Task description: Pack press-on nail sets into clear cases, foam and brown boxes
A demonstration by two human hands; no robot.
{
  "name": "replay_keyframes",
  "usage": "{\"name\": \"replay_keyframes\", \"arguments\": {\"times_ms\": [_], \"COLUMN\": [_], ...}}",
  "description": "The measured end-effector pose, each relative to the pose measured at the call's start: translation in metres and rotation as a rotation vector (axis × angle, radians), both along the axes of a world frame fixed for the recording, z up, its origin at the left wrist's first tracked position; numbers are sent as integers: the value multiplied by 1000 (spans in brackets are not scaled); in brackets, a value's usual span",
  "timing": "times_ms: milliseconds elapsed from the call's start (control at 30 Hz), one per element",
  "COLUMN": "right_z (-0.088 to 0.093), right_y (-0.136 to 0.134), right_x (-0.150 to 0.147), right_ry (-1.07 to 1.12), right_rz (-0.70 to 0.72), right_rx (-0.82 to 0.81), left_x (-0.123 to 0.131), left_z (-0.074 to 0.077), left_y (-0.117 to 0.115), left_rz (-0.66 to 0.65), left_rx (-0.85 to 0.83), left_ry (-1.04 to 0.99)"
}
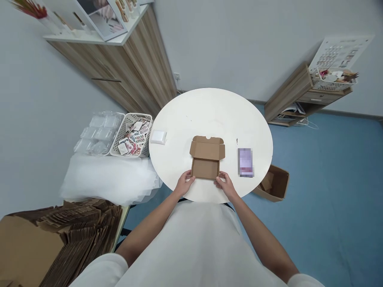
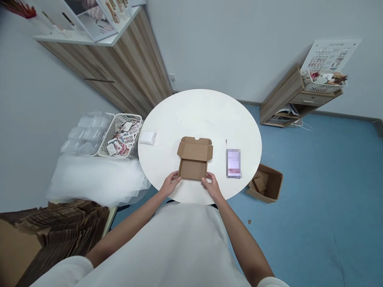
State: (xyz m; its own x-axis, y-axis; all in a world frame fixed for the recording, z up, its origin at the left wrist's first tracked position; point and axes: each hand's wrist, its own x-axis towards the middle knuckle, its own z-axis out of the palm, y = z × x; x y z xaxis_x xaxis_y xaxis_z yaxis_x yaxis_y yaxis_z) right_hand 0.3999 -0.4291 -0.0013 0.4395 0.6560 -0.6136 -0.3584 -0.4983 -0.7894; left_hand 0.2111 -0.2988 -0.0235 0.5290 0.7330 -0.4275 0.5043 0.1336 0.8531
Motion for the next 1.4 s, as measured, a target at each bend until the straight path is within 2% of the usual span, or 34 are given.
{"name": "replay_keyframes", "arguments": {"times_ms": [233, 433, 633, 867, 967, 1100, 1167, 1267, 1400], "right_z": [-9, -14, -14, -21, -20, -9, 0, 13, 24], "right_y": [8, 13, 10, 6, 0, -8, -5, 17, 77], "right_x": [26, 42, 44, 39, 34, 18, 5, -21, -63], "right_ry": [88, 99, 81, 19, -102, -393, -477, -490, -372], "right_rz": [-64, -37, 13, 0, -24, -149, -135, -12, 174], "right_rx": [108, 121, 134, 132, 92, 31, 56, 106, 90], "left_x": [34, 55, 57, 57, 51, 35, 23, -1, -39], "left_z": [2, 6, 9, 10, 10, 9, 7, 6, 10], "left_y": [4, 1, -4, -9, -10, -6, 1, 25, 86], "left_rz": [57, 100, 89, 128, 112, 95, 108, 182, 350], "left_rx": [-80, -92, -3, -25, -51, -32, 12, 114, 242], "left_ry": [-47, -43, 30, 13, -5, 25, 53, 72, 128]}}
